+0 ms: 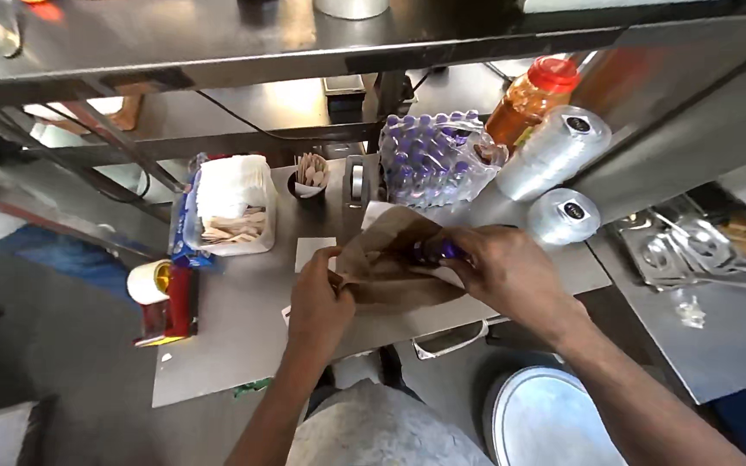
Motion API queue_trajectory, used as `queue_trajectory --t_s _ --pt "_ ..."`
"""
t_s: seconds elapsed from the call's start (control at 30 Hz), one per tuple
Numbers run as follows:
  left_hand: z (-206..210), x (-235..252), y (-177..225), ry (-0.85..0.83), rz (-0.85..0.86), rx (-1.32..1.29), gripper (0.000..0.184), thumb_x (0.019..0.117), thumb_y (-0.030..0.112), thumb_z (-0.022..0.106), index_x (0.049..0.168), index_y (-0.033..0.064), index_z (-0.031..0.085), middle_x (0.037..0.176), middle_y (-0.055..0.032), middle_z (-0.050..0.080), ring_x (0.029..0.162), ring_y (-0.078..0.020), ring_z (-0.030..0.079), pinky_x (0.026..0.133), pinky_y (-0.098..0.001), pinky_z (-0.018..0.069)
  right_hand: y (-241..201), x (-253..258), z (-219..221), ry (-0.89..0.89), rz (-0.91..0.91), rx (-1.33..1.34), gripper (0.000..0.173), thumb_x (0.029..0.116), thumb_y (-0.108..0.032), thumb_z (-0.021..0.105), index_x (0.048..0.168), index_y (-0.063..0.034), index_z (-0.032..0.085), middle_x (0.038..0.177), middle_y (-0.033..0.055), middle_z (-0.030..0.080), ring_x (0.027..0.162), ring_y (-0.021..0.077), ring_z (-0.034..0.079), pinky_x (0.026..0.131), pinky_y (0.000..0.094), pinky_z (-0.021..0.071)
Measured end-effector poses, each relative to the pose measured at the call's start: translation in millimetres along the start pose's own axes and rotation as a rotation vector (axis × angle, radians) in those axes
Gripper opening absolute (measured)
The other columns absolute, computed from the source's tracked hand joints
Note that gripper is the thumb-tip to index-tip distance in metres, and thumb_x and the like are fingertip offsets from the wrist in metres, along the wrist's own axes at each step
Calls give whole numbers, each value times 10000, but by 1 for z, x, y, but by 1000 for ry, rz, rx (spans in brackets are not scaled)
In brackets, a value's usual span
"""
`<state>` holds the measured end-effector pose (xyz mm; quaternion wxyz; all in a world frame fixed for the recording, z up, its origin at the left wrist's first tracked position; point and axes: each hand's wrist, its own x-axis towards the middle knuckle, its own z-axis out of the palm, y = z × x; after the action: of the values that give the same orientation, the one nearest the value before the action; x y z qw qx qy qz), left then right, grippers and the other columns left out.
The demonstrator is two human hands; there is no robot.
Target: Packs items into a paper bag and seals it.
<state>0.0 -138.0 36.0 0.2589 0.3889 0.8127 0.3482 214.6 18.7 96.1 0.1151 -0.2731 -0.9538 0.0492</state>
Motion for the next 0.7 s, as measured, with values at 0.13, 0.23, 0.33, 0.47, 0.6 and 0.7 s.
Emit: queue_trajectory --t_s 0.13,0.23,0.33,0.47,0.6,0.7 --pt "3 -12 -13 107 36 118 344 903 66 705 1243 109 675 1026 -98 672 783 -220 665 707 -450 589 -27 17 6 71 -60 51 187 870 -217 746 1037 -135 731 823 30 705 752 236 682 675 435 568" --pt "-1 -20 -9 156 118 241 98 888 93 733 984 75 744 924 -75 671 804 -214 665 722 -436 588 -43 35 29 4 -48 181 204 866 -208 774 1047 -126 726 814 31 700 723 215 686 656 440 580" --pt "-6 -25 -11 177 81 231 78 943 144 691 926 71 713 873 -61 648 735 -192 647 666 -415 583 -50 51 55 -101 87 250 176 869 -197 764 986 -85 695 780 79 676 719 265 686 640 483 570" --pt "-7 -32 -18 188 -28 129 186 1008 195 574 866 87 628 782 -47 615 602 -170 634 562 -399 592 -51 63 62 -115 289 311 206 873 -211 778 957 -56 672 792 116 664 752 307 686 658 507 565" --pt "-18 -37 -14 184 -49 180 258 1020 215 512 820 84 609 722 -44 574 591 -189 597 545 -427 543 -63 64 60 -137 200 375 200 886 -227 777 991 -86 681 787 82 669 737 263 685 652 479 574" --pt "-28 -40 -8 168 -53 288 304 1009 229 492 744 112 583 670 -30 529 600 -199 558 536 -425 477 -73 69 73 -246 157 337 205 887 -188 765 1015 -54 677 839 126 677 795 310 693 698 506 575"
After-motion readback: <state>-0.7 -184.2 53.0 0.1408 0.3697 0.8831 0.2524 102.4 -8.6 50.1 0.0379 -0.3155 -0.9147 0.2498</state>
